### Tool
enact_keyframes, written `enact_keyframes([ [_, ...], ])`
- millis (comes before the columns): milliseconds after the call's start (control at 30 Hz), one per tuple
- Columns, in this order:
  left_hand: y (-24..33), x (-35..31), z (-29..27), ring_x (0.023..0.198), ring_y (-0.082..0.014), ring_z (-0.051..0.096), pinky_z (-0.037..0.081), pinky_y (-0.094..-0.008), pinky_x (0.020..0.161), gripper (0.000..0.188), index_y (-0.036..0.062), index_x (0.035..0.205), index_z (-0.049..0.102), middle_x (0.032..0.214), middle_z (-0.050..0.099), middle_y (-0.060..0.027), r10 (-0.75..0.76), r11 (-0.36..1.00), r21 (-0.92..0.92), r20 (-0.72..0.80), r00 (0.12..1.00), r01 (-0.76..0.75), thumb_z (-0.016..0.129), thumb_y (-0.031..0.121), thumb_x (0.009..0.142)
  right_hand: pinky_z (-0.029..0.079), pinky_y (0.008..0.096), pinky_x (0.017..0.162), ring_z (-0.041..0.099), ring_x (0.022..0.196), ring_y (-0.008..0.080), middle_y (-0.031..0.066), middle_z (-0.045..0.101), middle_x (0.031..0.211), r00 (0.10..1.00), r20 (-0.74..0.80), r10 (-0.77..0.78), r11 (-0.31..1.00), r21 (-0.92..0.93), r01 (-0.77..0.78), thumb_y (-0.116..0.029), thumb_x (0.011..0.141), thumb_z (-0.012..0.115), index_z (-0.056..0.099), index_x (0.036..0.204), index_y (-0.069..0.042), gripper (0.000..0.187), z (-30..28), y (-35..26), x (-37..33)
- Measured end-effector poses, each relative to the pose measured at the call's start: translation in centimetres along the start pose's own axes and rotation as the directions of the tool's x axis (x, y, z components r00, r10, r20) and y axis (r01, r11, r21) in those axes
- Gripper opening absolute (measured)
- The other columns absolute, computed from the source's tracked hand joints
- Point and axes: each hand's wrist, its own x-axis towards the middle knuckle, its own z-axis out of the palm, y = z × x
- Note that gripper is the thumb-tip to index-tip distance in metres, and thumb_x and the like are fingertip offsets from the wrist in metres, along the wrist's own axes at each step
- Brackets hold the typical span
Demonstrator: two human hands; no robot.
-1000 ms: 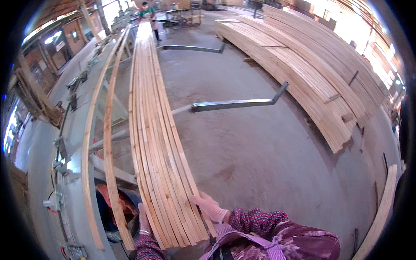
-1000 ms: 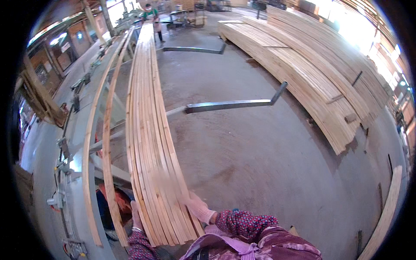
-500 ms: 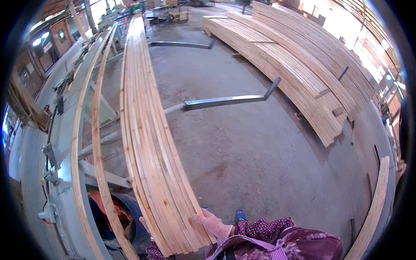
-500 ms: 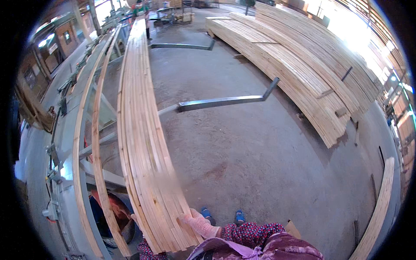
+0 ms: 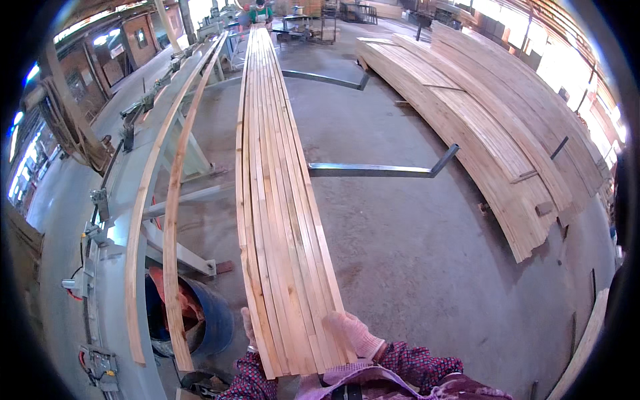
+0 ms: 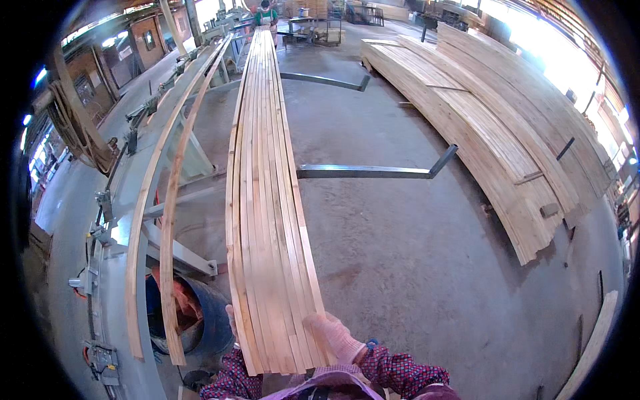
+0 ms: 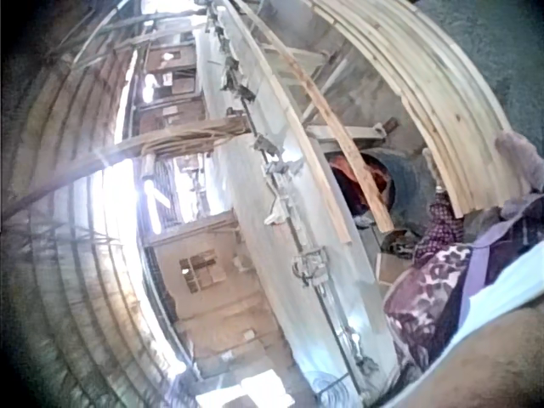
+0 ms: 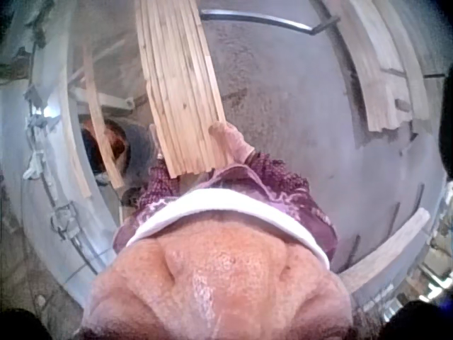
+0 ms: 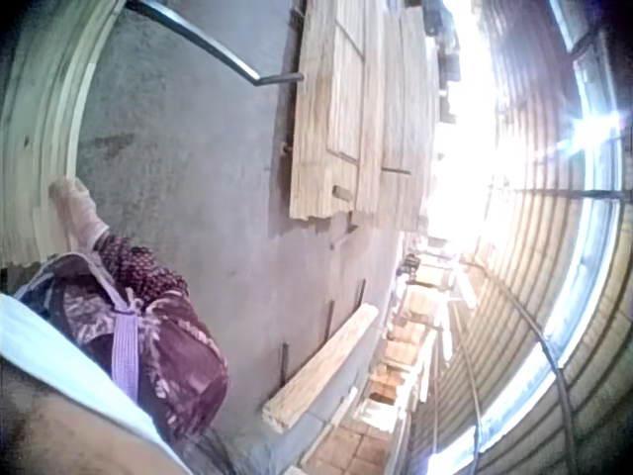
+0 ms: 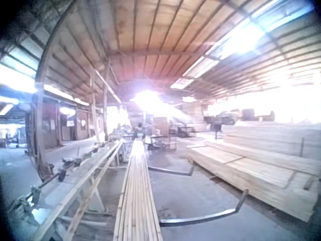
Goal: The person pours a liquid from a red bucket into a machine hopper using a ladle. The person then walks to a stack of wooden planks, picks up a bundle, and places it onto a metal rack. The person repeats this process, moving multiple bundles of planks from the floor to the rack.
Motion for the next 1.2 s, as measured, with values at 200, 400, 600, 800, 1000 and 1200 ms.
enact_keyframes([
  [200,-3.7,1.4,4.1,0.108,-0.0331,0.063,0.052,-0.0483,0.096,0.091,0.0027,0.142,0.044,0.132,0.058,-0.0172,-0.016,0.999,0.048,0.008,1.000,0.015,0.049,0.074,0.086,0.052,0.0352,0.090,0.064,0.101,0.0199,0.0083,0.067,0.112,0.999,0.036,-0.029,0.996,-0.088,0.032,-0.032,0.095,0.060,0.061,0.120,-0.001,0.040,-5.7,-1.6,0.7],
  [400,-7.0,2.2,6.4,0.108,-0.0329,0.063,0.052,-0.0480,0.095,0.091,0.0027,0.141,0.044,0.132,0.058,-0.0171,0.000,0.997,0.076,0.011,1.000,-0.001,0.049,0.074,0.086,0.052,0.0344,0.090,0.065,0.101,0.0204,0.0096,0.067,0.113,0.999,0.044,-0.010,0.998,-0.055,0.013,-0.030,0.094,0.060,0.061,0.121,0.000,0.040,-9.0,-4.5,0.3],
  [600,-8.7,3.1,6.9,0.108,-0.0327,0.063,0.052,-0.0476,0.095,0.090,0.0028,0.141,0.045,0.131,0.059,-0.0171,-0.018,0.997,0.078,0.007,1.000,0.018,0.049,0.074,0.086,0.052,0.0339,0.089,0.064,0.101,0.0207,0.0101,0.067,0.112,0.994,0.067,-0.085,0.989,-0.120,0.093,-0.030,0.092,0.063,0.061,0.121,0.000,0.042,-12.9,-2.3,3.1],
  [800,-7.3,2.4,5.4,0.107,-0.0325,0.063,0.053,-0.0473,0.094,0.090,0.0028,0.141,0.045,0.131,0.059,-0.0170,-0.022,0.999,0.045,-0.025,0.999,0.023,0.049,0.074,0.086,0.052,0.0343,0.089,0.063,0.100,0.0202,0.0091,0.066,0.111,0.999,0.031,0.022,1.000,-0.015,-0.022,-0.029,0.092,0.063,0.060,0.122,0.001,0.042,-9.0,-4.1,0.0],
  [1000,-3.9,0.7,3.7,0.107,-0.0323,0.063,0.053,-0.0470,0.094,0.090,0.0028,0.140,0.046,0.130,0.059,-0.0169,-0.018,0.999,0.037,-0.033,0.999,0.019,0.049,0.074,0.086,0.050,0.0342,0.090,0.061,0.101,0.0193,0.0096,0.064,0.111,0.999,0.045,0.002,0.989,-0.151,0.005,-0.039,0.092,0.062,0.056,0.124,0.000,0.051,-6.5,-0.8,1.9],
  [1200,-0.1,-0.5,2.1,0.107,-0.0321,0.063,0.053,-0.0467,0.094,0.090,0.0028,0.140,0.046,0.130,0.059,-0.0169,-0.008,0.999,0.040,-0.042,0.999,0.010,0.049,0.074,0.086,0.052,0.0355,0.084,0.062,0.096,0.0202,0.0088,0.065,0.108,0.999,-0.017,0.036,0.989,-0.140,-0.038,-0.036,0.090,0.065,0.056,0.126,-0.002,0.051,-3.1,2.3,3.3],
])
